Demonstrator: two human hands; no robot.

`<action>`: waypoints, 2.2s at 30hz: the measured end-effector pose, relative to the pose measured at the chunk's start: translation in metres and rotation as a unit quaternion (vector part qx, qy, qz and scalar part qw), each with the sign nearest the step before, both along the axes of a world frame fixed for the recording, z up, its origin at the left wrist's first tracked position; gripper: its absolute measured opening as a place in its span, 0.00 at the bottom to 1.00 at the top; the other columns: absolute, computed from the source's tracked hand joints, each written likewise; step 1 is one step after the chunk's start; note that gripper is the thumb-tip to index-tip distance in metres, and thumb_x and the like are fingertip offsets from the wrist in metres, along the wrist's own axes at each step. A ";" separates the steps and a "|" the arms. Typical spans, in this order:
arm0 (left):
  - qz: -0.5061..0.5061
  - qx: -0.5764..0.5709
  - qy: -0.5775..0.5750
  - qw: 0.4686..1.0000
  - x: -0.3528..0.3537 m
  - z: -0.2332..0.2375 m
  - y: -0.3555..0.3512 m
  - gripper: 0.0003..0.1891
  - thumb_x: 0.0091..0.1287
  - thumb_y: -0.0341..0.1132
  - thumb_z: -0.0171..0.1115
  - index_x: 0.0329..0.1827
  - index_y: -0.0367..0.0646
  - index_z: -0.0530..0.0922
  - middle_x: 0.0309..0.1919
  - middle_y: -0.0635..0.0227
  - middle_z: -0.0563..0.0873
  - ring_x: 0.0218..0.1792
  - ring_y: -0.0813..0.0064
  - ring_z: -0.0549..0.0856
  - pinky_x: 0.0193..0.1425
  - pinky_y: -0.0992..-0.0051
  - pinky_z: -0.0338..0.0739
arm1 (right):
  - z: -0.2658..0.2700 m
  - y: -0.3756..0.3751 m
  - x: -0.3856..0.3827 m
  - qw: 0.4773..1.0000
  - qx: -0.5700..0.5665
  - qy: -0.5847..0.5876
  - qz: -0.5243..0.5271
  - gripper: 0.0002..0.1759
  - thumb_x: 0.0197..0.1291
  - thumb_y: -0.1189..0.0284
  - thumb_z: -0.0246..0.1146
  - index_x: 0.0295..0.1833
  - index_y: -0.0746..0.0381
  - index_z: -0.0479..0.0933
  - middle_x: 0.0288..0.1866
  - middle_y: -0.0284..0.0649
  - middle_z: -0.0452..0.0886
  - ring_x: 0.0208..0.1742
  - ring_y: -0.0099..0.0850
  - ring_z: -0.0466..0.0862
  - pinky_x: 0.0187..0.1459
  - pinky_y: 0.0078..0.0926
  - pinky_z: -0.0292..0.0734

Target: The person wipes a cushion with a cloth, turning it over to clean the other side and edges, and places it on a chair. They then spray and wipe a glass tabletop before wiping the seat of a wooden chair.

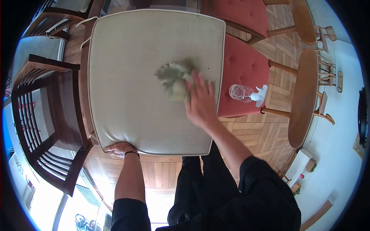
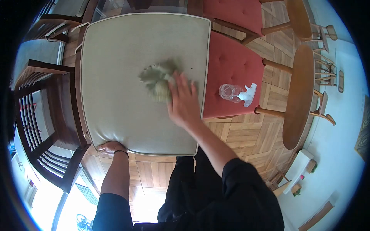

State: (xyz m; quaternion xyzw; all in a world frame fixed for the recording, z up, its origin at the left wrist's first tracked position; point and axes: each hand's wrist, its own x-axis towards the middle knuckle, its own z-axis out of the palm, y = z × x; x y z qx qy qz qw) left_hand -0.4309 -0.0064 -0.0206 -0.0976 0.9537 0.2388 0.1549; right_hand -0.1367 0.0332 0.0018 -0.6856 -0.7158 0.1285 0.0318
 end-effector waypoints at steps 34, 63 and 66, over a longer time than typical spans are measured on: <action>0.008 0.034 0.069 0.997 -0.025 -0.042 -0.016 0.46 0.76 0.66 0.16 0.79 0.35 0.56 0.72 0.36 0.66 0.71 0.41 0.71 0.79 0.52 0.67 | -0.037 0.222 -0.013 0.979 0.140 0.018 -0.148 0.27 0.68 0.61 0.56 0.67 0.62 0.78 0.80 0.49 0.66 0.84 0.47 0.56 0.79 0.55 0.49; 0.021 -0.026 0.000 0.999 -0.024 -0.025 -0.009 0.50 0.74 0.71 0.19 0.82 0.32 0.47 0.75 0.32 0.61 0.75 0.40 0.66 0.80 0.52 0.62 | -0.033 0.103 0.001 0.985 0.160 -0.006 -0.070 0.34 0.69 0.63 0.60 0.78 0.59 0.65 0.77 0.61 0.65 0.80 0.55 0.62 0.75 0.60 0.57; 0.024 0.032 0.004 0.999 -0.026 -0.036 -0.016 0.50 0.75 0.71 0.20 0.82 0.30 0.46 0.77 0.35 0.60 0.77 0.40 0.62 0.83 0.55 0.55 | -0.007 0.073 -0.108 0.993 0.113 0.017 0.000 0.35 0.64 0.65 0.64 0.77 0.54 0.68 0.78 0.60 0.63 0.81 0.55 0.61 0.76 0.58 0.56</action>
